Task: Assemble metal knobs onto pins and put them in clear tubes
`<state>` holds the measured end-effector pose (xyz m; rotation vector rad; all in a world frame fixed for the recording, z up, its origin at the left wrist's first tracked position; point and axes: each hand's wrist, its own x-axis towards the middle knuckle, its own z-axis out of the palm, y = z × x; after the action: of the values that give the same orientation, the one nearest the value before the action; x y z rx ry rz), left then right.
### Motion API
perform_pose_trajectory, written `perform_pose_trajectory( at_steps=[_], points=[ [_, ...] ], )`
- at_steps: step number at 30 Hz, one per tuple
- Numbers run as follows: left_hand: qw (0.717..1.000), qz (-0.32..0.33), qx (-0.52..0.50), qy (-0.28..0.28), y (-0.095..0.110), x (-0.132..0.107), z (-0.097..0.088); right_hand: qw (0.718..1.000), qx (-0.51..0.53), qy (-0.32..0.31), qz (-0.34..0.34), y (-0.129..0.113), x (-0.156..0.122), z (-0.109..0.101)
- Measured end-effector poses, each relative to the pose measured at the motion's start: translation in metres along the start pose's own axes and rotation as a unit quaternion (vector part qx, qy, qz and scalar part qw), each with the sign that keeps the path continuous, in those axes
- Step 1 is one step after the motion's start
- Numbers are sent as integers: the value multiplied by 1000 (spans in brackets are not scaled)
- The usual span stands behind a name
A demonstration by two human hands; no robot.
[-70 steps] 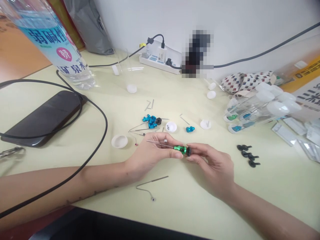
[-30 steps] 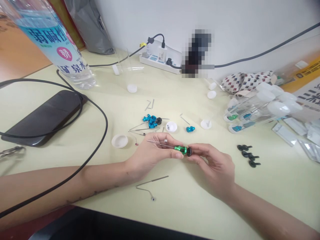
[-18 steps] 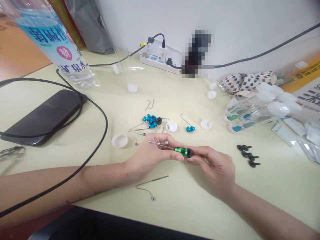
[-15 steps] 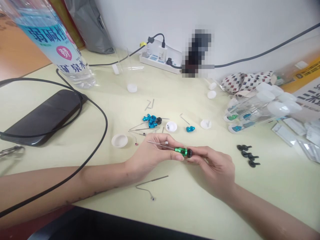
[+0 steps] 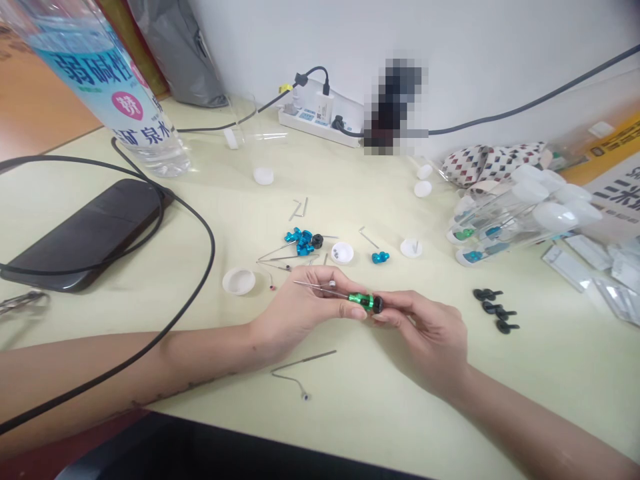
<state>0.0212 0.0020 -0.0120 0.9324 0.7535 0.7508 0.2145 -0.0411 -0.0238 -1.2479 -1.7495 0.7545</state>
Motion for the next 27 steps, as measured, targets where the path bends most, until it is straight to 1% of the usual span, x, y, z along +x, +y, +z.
perform_pose_trajectory(
  at_steps=[6,13,27],
  points=[
    [1000,0,7,16,0,1,-1,1000,1,10,8,-3,3,2],
    [1000,-4,2,6,0,0,0,1000,-28,12,-9,-1,-1,0],
    [1000,-2,-3,5,0,0,0,1000,-4,-1,-7,-1,1,1]
  ],
)
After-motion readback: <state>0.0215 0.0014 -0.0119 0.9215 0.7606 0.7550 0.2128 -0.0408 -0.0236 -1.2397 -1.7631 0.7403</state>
